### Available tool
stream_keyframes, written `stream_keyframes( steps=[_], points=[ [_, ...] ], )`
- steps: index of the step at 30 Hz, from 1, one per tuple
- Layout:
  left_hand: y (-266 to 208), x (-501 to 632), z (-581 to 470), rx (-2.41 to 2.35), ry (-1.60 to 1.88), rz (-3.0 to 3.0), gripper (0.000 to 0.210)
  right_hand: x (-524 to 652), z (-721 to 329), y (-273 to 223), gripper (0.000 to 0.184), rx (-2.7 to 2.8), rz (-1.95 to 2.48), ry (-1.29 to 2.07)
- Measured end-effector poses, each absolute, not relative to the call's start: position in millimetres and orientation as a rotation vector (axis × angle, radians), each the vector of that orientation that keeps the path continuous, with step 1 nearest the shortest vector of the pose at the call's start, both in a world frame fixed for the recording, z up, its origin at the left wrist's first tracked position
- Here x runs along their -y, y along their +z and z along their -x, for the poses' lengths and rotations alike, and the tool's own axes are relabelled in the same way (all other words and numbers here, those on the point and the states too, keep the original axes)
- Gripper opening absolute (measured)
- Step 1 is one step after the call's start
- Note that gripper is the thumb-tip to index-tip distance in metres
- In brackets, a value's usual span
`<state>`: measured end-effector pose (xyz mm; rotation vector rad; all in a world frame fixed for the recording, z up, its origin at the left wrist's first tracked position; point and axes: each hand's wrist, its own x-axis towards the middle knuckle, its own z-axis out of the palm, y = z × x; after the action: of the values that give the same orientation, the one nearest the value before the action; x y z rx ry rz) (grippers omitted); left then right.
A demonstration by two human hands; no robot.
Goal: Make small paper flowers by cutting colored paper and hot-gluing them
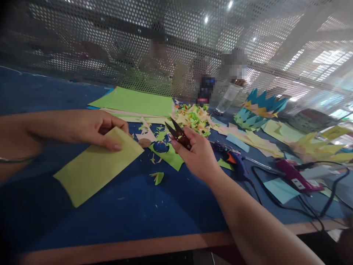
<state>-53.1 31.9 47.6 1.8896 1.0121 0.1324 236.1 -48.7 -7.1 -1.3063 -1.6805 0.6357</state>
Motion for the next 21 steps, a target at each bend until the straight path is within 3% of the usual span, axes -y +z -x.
stream_keyframes(
  steps=[3, 12, 18, 21],
  points=[
    [43.7, -14.2, 34.8, -0.972, 0.323, -1.467, 0.033, 49.4, -234.4, -6.6, 0.017, 1.730, 1.344, 0.611],
    [14.3, -7.5, 10.8, -0.909, 0.569, -1.245, 0.030, 52.9, -233.1, -3.2, 0.019, 1.737, 1.325, 0.649],
    [11.2, -4.2, 7.9, -0.906, 0.598, -1.305, 0.026, 56.9, -229.9, 0.9, 0.047, 1.649, 1.306, 0.846],
    [11.7, -3.6, 6.6, -0.898, 0.612, -1.293, 0.021, 57.2, -229.9, 1.4, 0.047, 1.660, 1.300, 0.862]
  ],
)
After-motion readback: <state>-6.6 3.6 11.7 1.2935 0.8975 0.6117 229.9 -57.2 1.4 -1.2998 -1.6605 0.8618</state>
